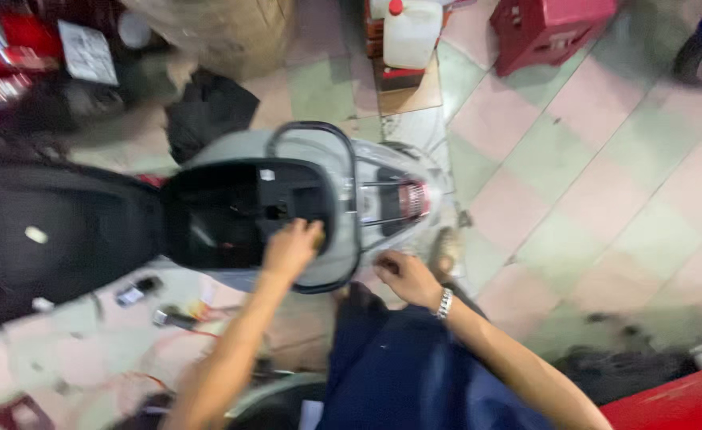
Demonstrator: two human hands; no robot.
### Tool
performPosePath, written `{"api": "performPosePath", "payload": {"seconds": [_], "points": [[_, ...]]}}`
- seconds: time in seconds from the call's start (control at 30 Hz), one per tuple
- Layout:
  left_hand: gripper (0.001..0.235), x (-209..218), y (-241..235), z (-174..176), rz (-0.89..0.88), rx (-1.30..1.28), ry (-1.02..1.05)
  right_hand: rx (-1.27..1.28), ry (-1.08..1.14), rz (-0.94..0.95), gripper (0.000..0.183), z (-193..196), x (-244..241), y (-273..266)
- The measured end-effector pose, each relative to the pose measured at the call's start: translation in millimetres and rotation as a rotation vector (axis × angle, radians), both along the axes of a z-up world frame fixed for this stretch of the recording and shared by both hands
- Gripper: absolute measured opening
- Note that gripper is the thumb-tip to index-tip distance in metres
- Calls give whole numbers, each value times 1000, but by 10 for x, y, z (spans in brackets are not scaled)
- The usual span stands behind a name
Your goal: The person removes a side mirror from a scooter, retrieves a wrench from a wall-mounted tool rack, and uses it to tighten the mirror's mounting bolt. After securing the mirror, the person opens the seat compartment, retrieves a plastic fuel container, and pours fuel into the scooter's tank.
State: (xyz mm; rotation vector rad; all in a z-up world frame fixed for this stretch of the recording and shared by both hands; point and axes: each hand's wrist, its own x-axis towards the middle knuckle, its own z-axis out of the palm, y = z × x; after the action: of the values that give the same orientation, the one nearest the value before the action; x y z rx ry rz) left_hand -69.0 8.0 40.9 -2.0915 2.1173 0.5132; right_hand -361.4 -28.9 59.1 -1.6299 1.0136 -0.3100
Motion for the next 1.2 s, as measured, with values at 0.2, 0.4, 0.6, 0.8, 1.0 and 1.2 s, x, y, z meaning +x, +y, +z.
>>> {"api": "performPosePath", "payload": {"seconds": [0.2, 0.4, 0.6, 0.8, 1.0, 1.2], "points": [[54, 9, -226, 407, -132, 39, 54, -15, 146, 119, 21, -65, -861, -735], [53, -293, -420, 977, 612, -418, 659, -19, 263, 114, 24, 29, -1138, -1423], [53, -812, -1321, 477, 989, -552, 1484, -22, 190, -40, 26, 230, -951, -2041], [58, -1249, -3174, -473, 1076, -484, 1776, -147, 277, -125, 25, -11, -751, -3357], [50, -941, -5698, -1441, 1055, -676, 1049, -158, 307, -173, 28, -1060, -232, -5364], [50, -575, -7711, -2163, 745, -704, 769, -466, 316, 57, 56, -2185, 350, -6686]]}}
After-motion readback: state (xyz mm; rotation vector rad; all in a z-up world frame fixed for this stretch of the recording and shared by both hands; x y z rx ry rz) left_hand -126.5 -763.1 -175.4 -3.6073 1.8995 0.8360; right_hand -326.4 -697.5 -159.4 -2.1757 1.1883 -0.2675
